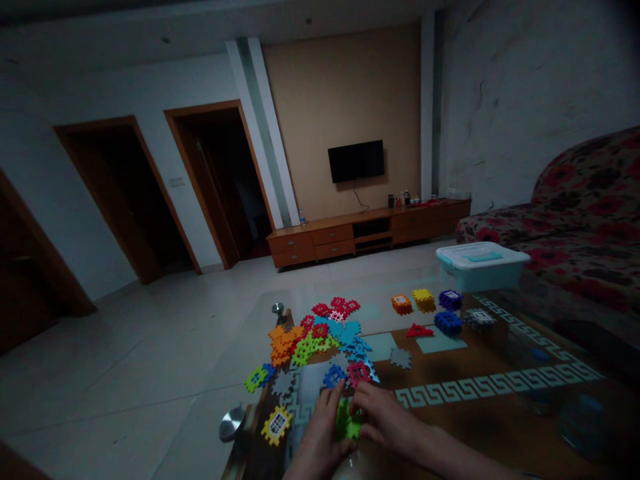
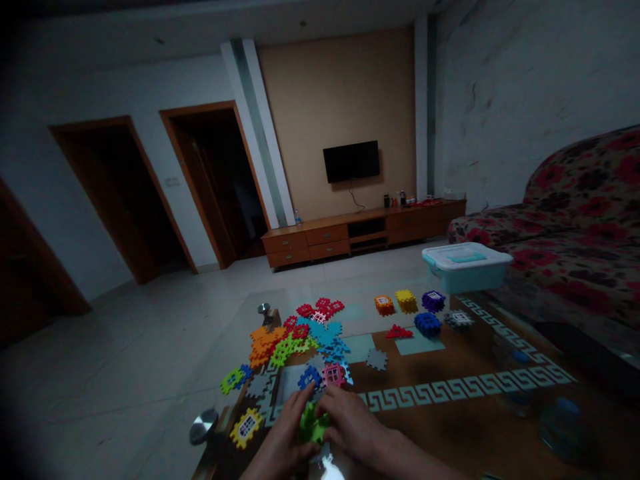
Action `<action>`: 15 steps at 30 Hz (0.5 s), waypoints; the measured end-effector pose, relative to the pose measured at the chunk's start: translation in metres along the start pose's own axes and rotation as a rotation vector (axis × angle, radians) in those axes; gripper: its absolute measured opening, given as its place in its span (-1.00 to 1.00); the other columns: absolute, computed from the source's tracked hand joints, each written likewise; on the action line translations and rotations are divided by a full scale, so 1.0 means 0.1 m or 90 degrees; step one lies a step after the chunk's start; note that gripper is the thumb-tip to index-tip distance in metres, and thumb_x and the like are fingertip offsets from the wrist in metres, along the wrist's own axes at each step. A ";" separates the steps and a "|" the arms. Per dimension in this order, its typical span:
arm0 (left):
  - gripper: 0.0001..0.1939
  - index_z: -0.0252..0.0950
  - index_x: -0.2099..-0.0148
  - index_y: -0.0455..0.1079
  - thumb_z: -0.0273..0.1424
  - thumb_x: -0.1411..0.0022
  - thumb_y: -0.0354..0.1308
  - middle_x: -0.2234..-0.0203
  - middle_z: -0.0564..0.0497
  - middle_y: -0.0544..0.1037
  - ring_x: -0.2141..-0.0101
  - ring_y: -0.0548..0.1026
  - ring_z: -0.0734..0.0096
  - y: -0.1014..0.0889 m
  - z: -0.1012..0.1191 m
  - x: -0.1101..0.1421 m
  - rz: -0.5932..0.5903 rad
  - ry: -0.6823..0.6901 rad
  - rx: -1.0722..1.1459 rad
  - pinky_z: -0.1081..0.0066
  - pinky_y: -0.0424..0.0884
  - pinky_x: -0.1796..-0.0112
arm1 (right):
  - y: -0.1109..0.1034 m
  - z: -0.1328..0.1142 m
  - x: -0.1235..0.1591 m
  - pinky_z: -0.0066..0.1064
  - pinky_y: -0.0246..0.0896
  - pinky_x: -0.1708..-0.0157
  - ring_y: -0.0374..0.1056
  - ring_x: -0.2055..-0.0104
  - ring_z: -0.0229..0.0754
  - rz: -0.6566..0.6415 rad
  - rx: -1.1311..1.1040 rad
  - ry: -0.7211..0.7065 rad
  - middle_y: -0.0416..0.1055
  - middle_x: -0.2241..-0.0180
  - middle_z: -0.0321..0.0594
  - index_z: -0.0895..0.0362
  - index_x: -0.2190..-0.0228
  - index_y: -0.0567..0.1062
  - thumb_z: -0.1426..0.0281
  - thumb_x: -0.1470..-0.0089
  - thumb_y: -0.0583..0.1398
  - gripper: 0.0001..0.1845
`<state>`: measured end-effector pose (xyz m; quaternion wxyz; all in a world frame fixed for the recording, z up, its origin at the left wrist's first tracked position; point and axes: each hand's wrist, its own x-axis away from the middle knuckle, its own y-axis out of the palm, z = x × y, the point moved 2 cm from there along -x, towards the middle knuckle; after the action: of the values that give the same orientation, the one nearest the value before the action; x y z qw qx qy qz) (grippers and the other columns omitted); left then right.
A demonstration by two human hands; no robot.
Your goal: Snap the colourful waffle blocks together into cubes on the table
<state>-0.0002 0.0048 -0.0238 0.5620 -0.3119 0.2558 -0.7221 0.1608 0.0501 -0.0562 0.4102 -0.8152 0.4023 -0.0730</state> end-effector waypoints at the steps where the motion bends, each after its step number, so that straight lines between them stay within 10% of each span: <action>1: -0.02 -0.36 -0.37 -0.06 -0.56 0.13 0.14 -0.30 -0.17 0.12 -0.30 0.05 0.25 0.01 -0.01 -0.01 0.000 0.003 -0.005 0.36 -0.04 -0.28 | 0.01 0.01 -0.01 -0.40 0.14 0.21 0.31 0.16 -0.15 0.002 -0.009 0.001 0.40 0.17 -0.22 0.10 0.29 0.45 0.62 0.17 0.24 -0.67; 15: -0.09 -0.36 -0.33 0.06 -0.50 0.13 0.19 -0.29 -0.23 0.17 -0.29 0.09 0.12 0.03 0.01 0.00 -0.003 0.001 -0.081 0.21 0.01 -0.27 | 0.01 0.14 -0.02 -0.35 0.18 0.18 0.33 0.13 -0.09 -0.005 0.000 0.078 0.43 0.14 -0.19 0.09 0.26 0.44 0.49 0.16 0.35 -0.64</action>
<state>0.0026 0.0038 -0.0246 0.5393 -0.3473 0.3011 -0.7056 0.1653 0.0593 -0.0652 0.3847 -0.8108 0.4232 -0.1248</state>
